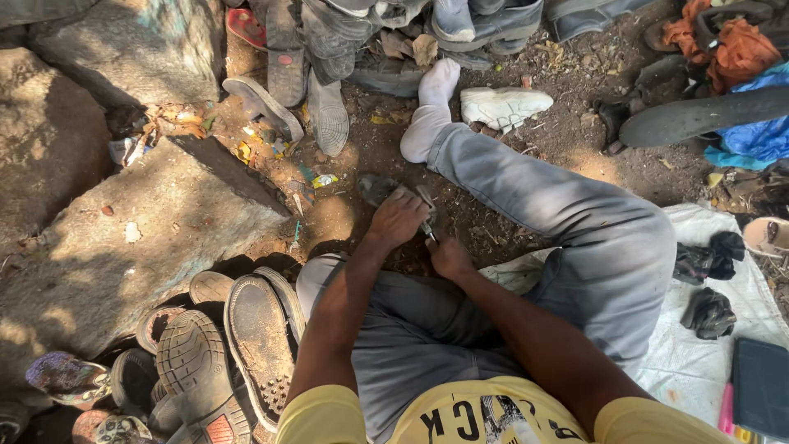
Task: The person sits on the ground and uses a knife to separate the sole from the upper of a slip-on shoe. They then work on a white sneaker, prying and cutting along the sole edge. The person continues to separate soles from uppers on several other shoes, placing the separated parts aside.
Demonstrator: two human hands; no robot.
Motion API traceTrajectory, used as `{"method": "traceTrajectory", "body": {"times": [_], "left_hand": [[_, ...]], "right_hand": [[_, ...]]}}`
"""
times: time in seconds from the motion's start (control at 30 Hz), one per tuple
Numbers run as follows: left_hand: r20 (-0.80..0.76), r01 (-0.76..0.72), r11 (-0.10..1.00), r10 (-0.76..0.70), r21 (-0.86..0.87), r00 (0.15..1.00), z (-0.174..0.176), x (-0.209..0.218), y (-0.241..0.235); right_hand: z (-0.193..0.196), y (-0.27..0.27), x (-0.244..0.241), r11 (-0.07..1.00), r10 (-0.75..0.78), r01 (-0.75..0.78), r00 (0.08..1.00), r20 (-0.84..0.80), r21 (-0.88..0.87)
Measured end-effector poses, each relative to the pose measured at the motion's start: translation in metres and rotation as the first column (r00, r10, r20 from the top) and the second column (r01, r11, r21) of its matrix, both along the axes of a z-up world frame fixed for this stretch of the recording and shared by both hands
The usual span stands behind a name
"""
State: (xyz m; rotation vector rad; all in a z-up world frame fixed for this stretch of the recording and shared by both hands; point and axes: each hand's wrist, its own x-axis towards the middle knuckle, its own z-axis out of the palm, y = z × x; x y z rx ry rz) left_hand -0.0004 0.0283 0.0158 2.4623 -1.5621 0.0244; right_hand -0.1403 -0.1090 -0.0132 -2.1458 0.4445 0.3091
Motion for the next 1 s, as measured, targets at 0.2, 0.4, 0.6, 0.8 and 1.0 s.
{"method": "traceTrajectory", "body": {"times": [0.2, 0.4, 0.6, 0.8, 1.0], "left_hand": [[-0.330, -0.386, 0.898, 0.306, -0.211, 0.893, -0.021, 0.031, -0.021], [-0.525, -0.522, 0.762, 0.284, -0.384, 0.802, -0.054, 0.048, -0.019], [-0.558, -0.612, 0.666, 0.338, -0.427, 0.758, -0.062, 0.051, -0.026], [-0.620, -0.728, 0.543, 0.415, -0.418, 0.666, -0.063, 0.056, -0.034], [-0.686, -0.905, 0.105, 0.618, -0.412, 0.384, -0.050, 0.023, -0.056]], "right_hand": [[-0.010, -0.051, 0.059, 0.986, 0.169, -0.169, 0.985, -0.023, 0.008], [-0.025, -0.036, 0.045, 0.968, 0.168, -0.144, 0.980, 0.106, -0.205], [0.004, -0.024, 0.026, 0.997, 0.061, -0.060, 0.998, 0.021, -0.046], [-0.026, -0.020, 0.065, 0.973, 0.053, -0.043, 0.998, 0.038, -0.227], [0.034, -0.014, 0.065, 0.956, 0.107, -0.143, 0.983, -0.149, -0.258]]}}
